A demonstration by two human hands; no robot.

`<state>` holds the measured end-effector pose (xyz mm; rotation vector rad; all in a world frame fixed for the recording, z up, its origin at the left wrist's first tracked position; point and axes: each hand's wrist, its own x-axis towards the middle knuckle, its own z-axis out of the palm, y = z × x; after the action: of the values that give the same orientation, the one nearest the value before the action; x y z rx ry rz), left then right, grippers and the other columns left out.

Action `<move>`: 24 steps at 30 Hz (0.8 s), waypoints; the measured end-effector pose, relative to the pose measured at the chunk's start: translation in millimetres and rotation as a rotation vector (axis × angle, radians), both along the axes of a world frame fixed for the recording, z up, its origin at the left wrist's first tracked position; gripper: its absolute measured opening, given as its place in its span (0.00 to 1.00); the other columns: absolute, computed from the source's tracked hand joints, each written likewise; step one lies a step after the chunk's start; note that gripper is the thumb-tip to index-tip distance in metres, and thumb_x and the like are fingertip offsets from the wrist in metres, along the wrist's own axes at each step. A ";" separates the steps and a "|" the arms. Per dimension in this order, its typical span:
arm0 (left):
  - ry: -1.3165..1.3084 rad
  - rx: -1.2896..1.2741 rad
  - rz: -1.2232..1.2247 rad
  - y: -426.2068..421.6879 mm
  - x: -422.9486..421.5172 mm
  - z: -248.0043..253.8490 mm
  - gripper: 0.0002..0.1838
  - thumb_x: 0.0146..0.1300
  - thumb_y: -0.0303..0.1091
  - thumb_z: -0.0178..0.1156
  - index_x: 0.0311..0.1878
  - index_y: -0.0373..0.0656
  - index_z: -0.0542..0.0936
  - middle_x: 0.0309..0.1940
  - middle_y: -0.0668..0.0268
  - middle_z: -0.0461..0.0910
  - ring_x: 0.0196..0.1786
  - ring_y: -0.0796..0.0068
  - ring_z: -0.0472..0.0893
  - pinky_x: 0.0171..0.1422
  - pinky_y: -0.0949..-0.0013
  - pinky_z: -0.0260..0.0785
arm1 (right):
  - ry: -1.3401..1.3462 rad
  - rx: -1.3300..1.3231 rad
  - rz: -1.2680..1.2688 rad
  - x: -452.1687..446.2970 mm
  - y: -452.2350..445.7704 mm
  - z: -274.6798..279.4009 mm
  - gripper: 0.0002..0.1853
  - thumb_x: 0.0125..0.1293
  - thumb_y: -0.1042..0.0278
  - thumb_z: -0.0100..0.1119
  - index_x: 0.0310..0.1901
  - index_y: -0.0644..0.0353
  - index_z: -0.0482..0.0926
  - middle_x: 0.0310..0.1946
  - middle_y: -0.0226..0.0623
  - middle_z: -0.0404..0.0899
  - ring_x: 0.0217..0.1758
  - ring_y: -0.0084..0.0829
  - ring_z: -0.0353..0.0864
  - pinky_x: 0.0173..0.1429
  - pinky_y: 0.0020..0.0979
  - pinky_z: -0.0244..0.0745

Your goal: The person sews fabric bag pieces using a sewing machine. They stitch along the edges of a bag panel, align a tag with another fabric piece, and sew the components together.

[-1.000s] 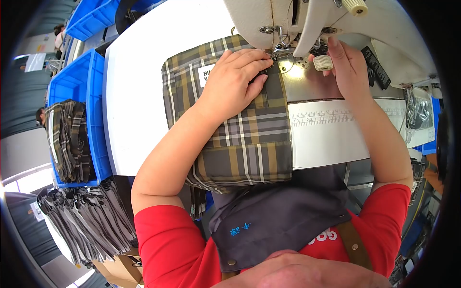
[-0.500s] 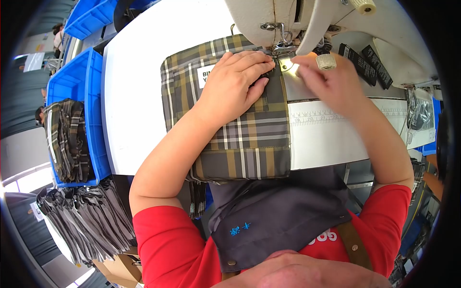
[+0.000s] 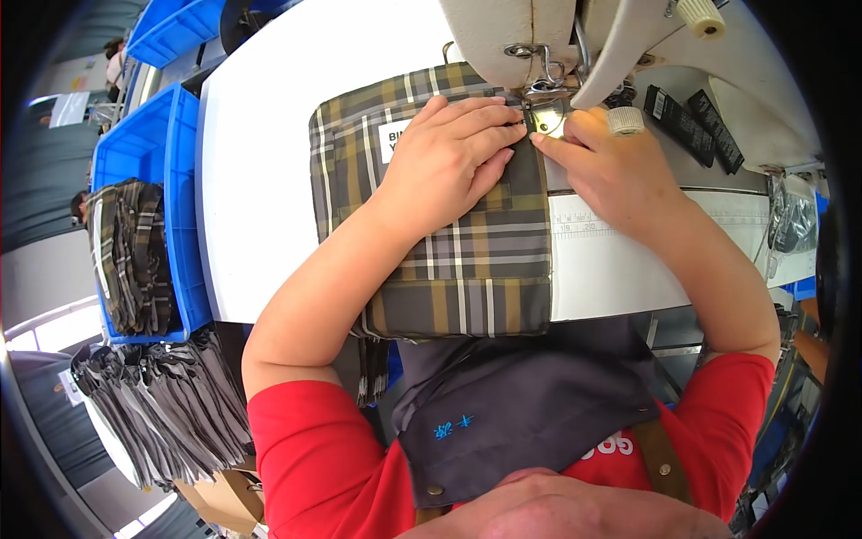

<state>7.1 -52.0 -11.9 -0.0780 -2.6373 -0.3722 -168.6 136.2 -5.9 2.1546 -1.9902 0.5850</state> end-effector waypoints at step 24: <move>0.038 -0.008 0.068 -35.3 -29.9 -2.8 0.07 0.67 0.34 0.68 0.46 0.46 0.89 0.45 0.69 0.88 0.52 0.64 0.85 0.57 0.59 0.72 | 0.013 0.021 -0.031 0.1 1.9 0.9 0.32 0.62 0.38 0.72 0.58 0.54 0.85 0.41 0.31 0.84 0.35 0.38 0.78 0.44 0.38 0.74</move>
<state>-22.8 -87.3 -14.6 0.0020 -2.5962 -0.3341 -168.5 138.1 -5.0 2.1298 -2.0285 0.5464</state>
